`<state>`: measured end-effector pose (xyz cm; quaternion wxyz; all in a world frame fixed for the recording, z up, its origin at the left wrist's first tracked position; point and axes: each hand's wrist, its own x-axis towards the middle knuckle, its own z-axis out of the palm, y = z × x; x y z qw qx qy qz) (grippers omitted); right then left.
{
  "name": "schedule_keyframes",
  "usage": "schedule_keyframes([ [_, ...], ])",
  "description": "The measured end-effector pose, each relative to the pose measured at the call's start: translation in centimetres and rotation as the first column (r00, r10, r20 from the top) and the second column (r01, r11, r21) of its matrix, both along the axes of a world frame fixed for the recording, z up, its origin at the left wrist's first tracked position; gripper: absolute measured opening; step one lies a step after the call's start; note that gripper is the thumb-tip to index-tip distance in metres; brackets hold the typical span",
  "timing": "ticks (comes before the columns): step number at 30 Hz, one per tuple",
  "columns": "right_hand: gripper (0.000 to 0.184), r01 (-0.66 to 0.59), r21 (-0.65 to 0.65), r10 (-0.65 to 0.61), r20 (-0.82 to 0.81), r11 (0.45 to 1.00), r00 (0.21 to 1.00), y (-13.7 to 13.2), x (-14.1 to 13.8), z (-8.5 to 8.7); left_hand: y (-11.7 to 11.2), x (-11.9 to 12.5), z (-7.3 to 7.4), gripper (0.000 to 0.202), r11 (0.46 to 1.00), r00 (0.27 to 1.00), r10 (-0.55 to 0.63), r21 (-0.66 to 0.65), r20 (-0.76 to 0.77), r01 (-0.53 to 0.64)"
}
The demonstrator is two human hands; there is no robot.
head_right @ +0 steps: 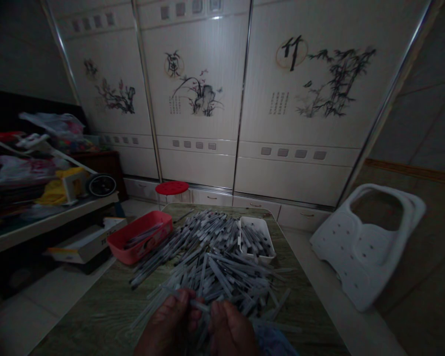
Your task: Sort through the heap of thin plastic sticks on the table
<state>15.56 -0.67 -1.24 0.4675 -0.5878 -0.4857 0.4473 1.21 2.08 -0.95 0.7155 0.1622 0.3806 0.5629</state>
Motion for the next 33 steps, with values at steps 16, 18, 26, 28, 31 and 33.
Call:
schedule_keyframes([
  [16, 0.068, -0.056, -0.111, 0.030, -0.221, 0.992, 0.975, 0.2, 0.2, 0.4, 0.3, -0.2, -0.4, 0.043, 0.999, 0.999, -0.025, 0.033, -0.027, 0.026],
  [18, 0.073, -0.091, -0.122, 0.065, -0.206, 0.988, 0.976, 0.1, 0.4, 0.4, 0.3, -0.2, -0.6, 0.042, 0.999, 0.999, -0.034, 0.037, -0.025, 0.034],
  [26, 0.072, -0.099, -0.113, 0.077, -0.182, 0.989, 0.980, 0.2, 0.7, 0.3, 0.3, 0.1, -0.8, 0.042, 1.000, 1.000, -0.005, 0.005, -0.030, 0.005],
  [28, 0.073, -0.126, -0.141, 0.097, -0.196, 0.982, 0.976, 0.1, 0.6, 0.2, 0.3, 0.0, -0.6, 0.043, 1.000, 1.000, -0.012, -0.005, -0.017, 0.012],
  [31, 0.061, -0.124, -0.058, 0.116, -0.122, 0.991, 0.986, 0.1, 1.2, 0.5, 0.2, -0.2, 0.0, 0.036, 1.000, 1.000, 0.009, 0.002, -0.026, -0.009],
  [33, 0.051, -0.089, -0.018, 0.088, -0.072, 0.996, 0.994, 0.4, 1.9, 0.7, 0.2, -0.5, 0.6, 0.028, 0.998, 0.997, 0.057, 0.005, -0.049, -0.057],
])
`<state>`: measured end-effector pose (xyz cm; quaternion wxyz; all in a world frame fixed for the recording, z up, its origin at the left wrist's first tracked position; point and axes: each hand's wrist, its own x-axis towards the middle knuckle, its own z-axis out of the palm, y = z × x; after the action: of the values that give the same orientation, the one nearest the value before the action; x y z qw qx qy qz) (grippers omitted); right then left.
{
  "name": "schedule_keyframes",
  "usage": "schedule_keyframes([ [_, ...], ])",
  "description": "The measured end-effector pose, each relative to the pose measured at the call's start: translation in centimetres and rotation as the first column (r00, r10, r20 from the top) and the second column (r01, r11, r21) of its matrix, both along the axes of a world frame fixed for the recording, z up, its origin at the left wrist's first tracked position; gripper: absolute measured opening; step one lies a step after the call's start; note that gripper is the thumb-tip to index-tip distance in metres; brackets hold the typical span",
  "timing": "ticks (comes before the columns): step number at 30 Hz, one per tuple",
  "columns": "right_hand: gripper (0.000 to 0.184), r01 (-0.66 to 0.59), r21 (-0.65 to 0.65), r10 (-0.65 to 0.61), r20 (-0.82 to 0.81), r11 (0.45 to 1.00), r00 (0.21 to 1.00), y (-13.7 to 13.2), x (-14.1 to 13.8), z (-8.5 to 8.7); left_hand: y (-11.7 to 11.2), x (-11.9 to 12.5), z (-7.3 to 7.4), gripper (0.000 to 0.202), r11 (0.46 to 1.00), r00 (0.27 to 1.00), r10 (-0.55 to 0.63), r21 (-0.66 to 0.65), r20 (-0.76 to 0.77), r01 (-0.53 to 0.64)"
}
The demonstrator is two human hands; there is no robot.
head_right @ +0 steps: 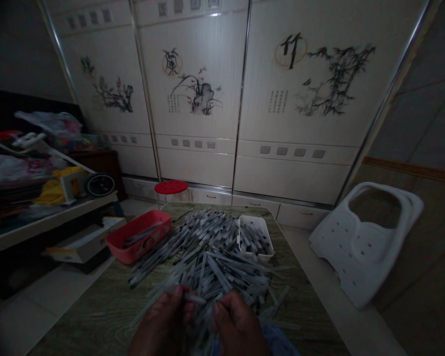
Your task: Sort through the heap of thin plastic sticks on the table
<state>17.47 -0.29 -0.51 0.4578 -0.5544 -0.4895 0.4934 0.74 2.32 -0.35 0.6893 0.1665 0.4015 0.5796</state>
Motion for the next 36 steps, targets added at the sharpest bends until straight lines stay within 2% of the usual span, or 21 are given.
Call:
schedule_keyframes([
  [3, 0.043, 0.173, 0.015, -0.173, 0.032, 0.985, 0.984, 0.6, 1.3, 0.1, 0.1, -0.2, 0.4, 0.022, 0.999, 0.999, 0.049, -0.015, -0.015, -0.050],
  [5, 0.058, 0.309, 0.045, -0.311, 0.074, 0.950, 0.947, 0.8, 1.9, -0.1, 0.2, -0.2, 0.1, 0.024, 0.999, 0.998, 0.050, -0.013, -0.035, -0.051],
  [7, 0.069, 0.350, 0.056, -0.354, 0.110, 0.935, 0.929, 0.9, 1.9, -0.5, 0.3, -0.1, -0.4, 0.028, 0.999, 0.997, 0.042, 0.001, -0.071, -0.042],
  [9, 0.065, 0.281, 0.016, -0.282, 0.068, 0.960, 0.957, 0.8, 1.4, -0.9, 0.3, 0.0, -0.9, 0.034, 1.000, 0.994, 0.022, 0.021, -0.103, -0.020],
  [11, 0.062, 0.130, -0.071, -0.135, -0.072, 0.989, 0.988, 0.6, 0.4, -1.1, 0.2, -0.1, -0.9, 0.041, 0.997, 0.990, -0.032, 0.062, -0.141, 0.041],
  [13, 0.063, -0.019, -0.145, -0.017, -0.243, 0.989, 0.970, 0.4, -0.6, -1.2, -0.1, -0.4, -0.3, 0.047, 0.986, 0.972, -0.086, 0.120, -0.218, 0.114],
  [15, 0.063, -0.105, -0.185, 0.034, -0.350, 0.977, 0.936, 0.3, -1.3, -1.1, -0.5, -0.8, 0.6, 0.049, 0.971, 0.940, -0.103, 0.172, -0.325, 0.166],
  [17, 0.062, -0.142, -0.189, 0.063, -0.370, 0.972, 0.927, 0.2, -1.7, -0.8, -0.8, -1.2, 1.4, 0.048, 0.962, 0.913, -0.090, 0.201, -0.399, 0.183],
  [19, 0.060, -0.162, -0.191, 0.089, -0.342, 0.968, 0.936, 0.1, -1.6, -0.5, -0.8, -1.3, 1.8, 0.048, 0.965, 0.915, -0.096, 0.190, -0.392, 0.182],
  [22, 0.060, -0.171, -0.208, 0.101, -0.311, 0.963, 0.945, 0.2, -1.1, -0.3, -0.5, -1.3, 1.4, 0.045, 0.979, 0.958, -0.118, 0.134, -0.261, 0.157],
  [24, 0.056, -0.164, -0.209, 0.107, -0.260, 0.964, 0.960, 0.3, -0.3, -0.3, -0.1, -1.3, 1.0, 0.041, 0.989, 0.980, -0.085, 0.102, -0.179, 0.105],
  [27, 0.047, -0.055, -0.158, 0.039, -0.101, 0.986, 0.994, 0.6, 1.6, -0.4, 0.5, -1.7, 0.9, 0.034, 0.997, 0.991, 0.038, 0.066, -0.131, -0.029],
  [31, 0.040, 0.186, -0.024, -0.186, 0.008, 0.982, 0.983, 1.2, 4.0, -0.6, 1.1, -2.7, 1.6, 0.025, 0.985, 0.970, 0.170, 0.023, -0.171, -0.169],
  [34, 0.042, 0.321, 0.016, -0.321, -0.009, 0.947, 0.947, 1.7, 4.6, -0.9, 1.4, -3.0, 1.4, 0.032, 0.990, 0.949, 0.139, 0.041, -0.282, -0.133],
  [36, 0.062, 0.363, 0.017, -0.363, -0.019, 0.932, 0.932, 2.0, 4.5, -1.1, 1.6, -2.7, 1.0, 0.040, 0.997, 0.923, 0.056, 0.071, -0.380, -0.031],
])
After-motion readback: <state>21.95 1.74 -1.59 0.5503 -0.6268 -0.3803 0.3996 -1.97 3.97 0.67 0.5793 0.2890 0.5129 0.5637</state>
